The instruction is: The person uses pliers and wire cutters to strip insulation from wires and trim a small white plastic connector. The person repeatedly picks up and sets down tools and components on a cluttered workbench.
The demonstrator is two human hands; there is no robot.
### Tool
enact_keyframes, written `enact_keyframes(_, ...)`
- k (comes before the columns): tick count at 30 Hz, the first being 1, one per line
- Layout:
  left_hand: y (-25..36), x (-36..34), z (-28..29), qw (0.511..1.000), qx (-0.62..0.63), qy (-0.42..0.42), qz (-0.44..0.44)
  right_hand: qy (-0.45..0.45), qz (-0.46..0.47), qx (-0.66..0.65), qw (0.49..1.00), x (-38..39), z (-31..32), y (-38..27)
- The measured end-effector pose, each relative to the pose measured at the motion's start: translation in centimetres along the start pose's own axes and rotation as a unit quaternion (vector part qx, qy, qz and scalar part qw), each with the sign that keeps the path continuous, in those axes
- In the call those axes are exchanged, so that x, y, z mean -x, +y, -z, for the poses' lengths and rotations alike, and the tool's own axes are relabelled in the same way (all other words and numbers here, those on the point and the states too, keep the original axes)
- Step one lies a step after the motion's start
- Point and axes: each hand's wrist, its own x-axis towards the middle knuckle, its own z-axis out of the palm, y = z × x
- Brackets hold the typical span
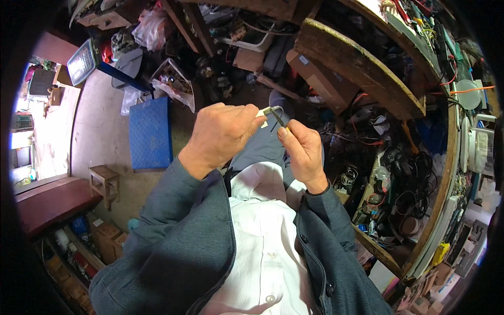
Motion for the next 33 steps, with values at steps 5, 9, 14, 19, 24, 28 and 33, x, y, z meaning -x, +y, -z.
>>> enact_keyframes(5,-1.4,0.0,0.5,0.995,0.077,-0.056,-0.003,-0.053,-0.019,-0.029,0.998,-0.2,1.2,-0.3)
enact_keyframes(9,-2.3,0.3,1.4,0.976,0.163,-0.146,0.022,-0.131,-0.050,-0.042,0.989,-0.7,2.5,-0.7)
enact_keyframes(14,-2.9,0.1,1.5,0.955,0.238,-0.177,0.033,-0.164,-0.023,-0.033,0.986,-1.5,2.9,-0.4)
enact_keyframes(19,-1.7,-0.2,1.0,0.939,0.312,-0.133,0.057,-0.094,-0.019,-0.088,0.992,-0.3,1.4,0.8)
enact_keyframes(24,-1.0,0.9,-1.5,0.951,0.294,-0.088,0.029,-0.033,-0.093,-0.271,0.958,0.3,-0.7,-0.3)
enact_keyframes(28,-1.0,2.0,-1.2,0.921,0.367,-0.060,0.118,-0.025,-0.105,-0.329,0.938,0.4,1.4,-1.0)
enact_keyframes(33,-1.9,2.3,-1.0,0.905,0.385,-0.017,0.179,0.001,-0.160,-0.280,0.946,0.8,3.1,-1.1)
